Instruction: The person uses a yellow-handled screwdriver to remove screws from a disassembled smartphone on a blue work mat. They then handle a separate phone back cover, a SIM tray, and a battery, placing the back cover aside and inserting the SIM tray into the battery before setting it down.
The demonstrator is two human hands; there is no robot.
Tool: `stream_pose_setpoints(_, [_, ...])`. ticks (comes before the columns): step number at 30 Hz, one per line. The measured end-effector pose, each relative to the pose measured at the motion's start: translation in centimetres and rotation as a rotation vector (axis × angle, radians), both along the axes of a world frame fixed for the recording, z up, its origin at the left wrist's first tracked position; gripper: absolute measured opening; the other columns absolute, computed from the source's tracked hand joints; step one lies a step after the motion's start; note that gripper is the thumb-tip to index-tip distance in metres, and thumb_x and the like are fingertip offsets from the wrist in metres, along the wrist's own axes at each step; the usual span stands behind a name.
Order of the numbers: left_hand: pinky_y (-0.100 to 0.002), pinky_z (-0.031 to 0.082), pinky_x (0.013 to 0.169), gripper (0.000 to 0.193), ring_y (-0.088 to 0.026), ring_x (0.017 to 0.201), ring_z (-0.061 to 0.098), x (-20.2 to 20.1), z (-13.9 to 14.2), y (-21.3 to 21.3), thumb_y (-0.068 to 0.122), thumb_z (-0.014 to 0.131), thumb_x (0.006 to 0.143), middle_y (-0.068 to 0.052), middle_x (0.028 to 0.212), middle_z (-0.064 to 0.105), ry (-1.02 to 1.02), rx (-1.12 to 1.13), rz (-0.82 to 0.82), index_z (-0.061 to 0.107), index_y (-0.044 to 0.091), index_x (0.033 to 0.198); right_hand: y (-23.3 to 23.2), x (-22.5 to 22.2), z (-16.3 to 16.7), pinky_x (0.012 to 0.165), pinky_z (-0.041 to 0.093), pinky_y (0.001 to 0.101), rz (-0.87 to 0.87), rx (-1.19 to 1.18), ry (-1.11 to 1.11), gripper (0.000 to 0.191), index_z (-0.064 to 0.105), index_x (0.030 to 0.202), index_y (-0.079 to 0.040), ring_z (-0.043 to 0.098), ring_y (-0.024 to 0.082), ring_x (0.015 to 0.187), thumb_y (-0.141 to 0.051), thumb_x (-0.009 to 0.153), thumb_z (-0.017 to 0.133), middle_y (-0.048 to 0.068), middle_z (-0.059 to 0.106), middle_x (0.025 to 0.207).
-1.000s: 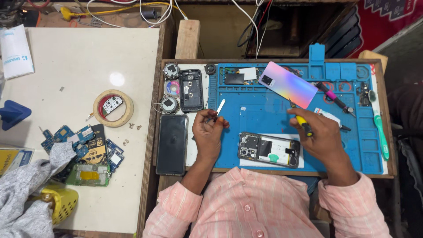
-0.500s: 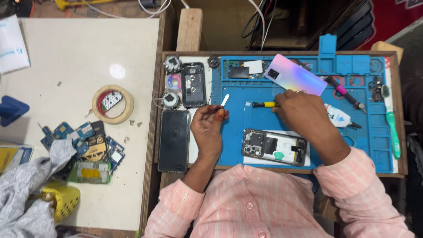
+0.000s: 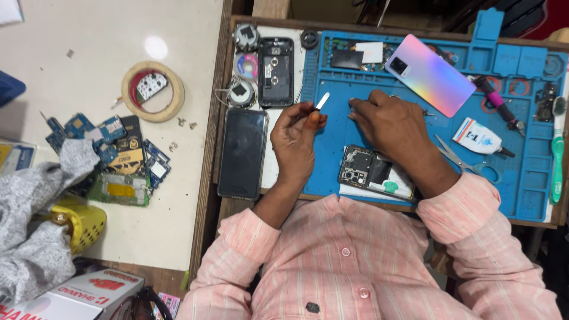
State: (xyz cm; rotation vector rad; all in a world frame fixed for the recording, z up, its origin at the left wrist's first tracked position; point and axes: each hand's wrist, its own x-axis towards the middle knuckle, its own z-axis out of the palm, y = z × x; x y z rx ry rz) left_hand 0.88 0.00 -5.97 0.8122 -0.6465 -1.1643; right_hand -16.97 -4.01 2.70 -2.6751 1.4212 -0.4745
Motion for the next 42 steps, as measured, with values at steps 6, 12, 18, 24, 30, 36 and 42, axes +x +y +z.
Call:
stream_pose_setpoints(6, [-0.031, 0.062, 0.087, 0.022, -0.019, 0.097, 0.074, 0.0, -0.1, 0.3, 0.001, 0.069, 0.101, -0.012, 0.106, 0.072, 0.000, 0.028, -0.048, 0.061, -0.004, 0.120, 0.2, -0.1, -1.1, 0.061, 0.052, 0.0441, -0.049, 0.039, -0.057, 0.013, 0.079, 0.101, -0.014, 0.067, 0.032, 0.072, -0.024, 0.093, 0.078, 0.008, 0.064, 0.087])
stream_pose_setpoints(12, [-0.028, 0.060, 0.089, 0.026, -0.019, 0.102, 0.073, -0.2, 0.6, -0.2, -0.004, 0.065, 0.098, -0.014, 0.109, 0.073, -0.076, 0.092, -0.113, 0.062, -0.008, 0.124, -0.6, 0.5, -0.1, 0.067, 0.054, 0.0449, -0.060, 0.113, -0.153, 0.010, 0.076, 0.096, -0.013, 0.068, 0.033, 0.078, -0.020, 0.088, 0.076, 0.008, 0.066, 0.088])
stream_pose_setpoints(18, [-0.029, 0.060, 0.093, 0.029, -0.021, 0.108, 0.073, -0.6, 0.9, -0.7, -0.009, 0.066, 0.095, -0.013, 0.114, 0.071, -0.107, -0.008, -0.171, 0.063, -0.009, 0.123, -0.4, 0.0, 1.6, 0.065, 0.054, 0.0377, -0.045, 0.147, -0.377, 0.013, 0.071, 0.098, -0.007, 0.069, 0.028, 0.079, -0.016, 0.089, 0.074, 0.010, 0.068, 0.094])
stream_pose_setpoints(24, [-0.028, 0.060, 0.095, 0.029, -0.020, 0.109, 0.073, -0.8, 0.1, -0.1, -0.010, 0.067, 0.095, -0.013, 0.118, 0.069, -0.156, -0.077, -0.246, 0.065, -0.007, 0.124, 0.7, -0.7, -0.6, 0.075, 0.059, 0.0255, -0.065, 0.400, -0.788, 0.018, 0.072, 0.110, -0.003, 0.073, 0.013, 0.083, -0.006, 0.092, 0.073, 0.007, 0.075, 0.096])
stream_pose_setpoints(30, [-0.027, 0.060, 0.090, 0.029, -0.017, 0.104, 0.073, -0.7, 0.1, 0.0, -0.008, 0.067, 0.095, -0.012, 0.116, 0.071, -0.178, -0.073, -0.297, 0.064, -0.006, 0.124, 1.2, -1.0, -3.0, 0.081, 0.060, 0.0249, -0.103, 0.571, -1.027, 0.022, 0.071, 0.117, 0.001, 0.072, 0.011, 0.088, 0.002, 0.095, 0.068, 0.007, 0.073, 0.099])
stream_pose_setpoints(36, [-0.026, 0.060, 0.085, 0.027, -0.017, 0.098, 0.074, -0.7, 0.2, -0.2, -0.007, 0.068, 0.094, -0.013, 0.110, 0.073, -0.126, -0.032, -0.346, 0.062, -0.007, 0.121, 1.3, -1.3, -3.7, 0.078, 0.060, 0.0246, -0.119, 0.592, -1.065, 0.015, 0.073, 0.111, 0.001, 0.071, 0.010, 0.087, 0.001, 0.096, 0.069, 0.006, 0.072, 0.100])
stream_pose_setpoints(42, [-0.026, 0.062, 0.086, 0.028, -0.016, 0.097, 0.075, -0.7, 0.3, -0.3, -0.006, 0.067, 0.095, -0.013, 0.109, 0.072, -0.102, -0.017, -0.366, 0.063, -0.007, 0.122, 1.2, -1.6, -3.8, 0.074, 0.058, 0.0233, -0.159, 0.605, -1.073, 0.023, 0.070, 0.118, -0.001, 0.067, 0.009, 0.083, -0.002, 0.096, 0.069, 0.006, 0.072, 0.099])
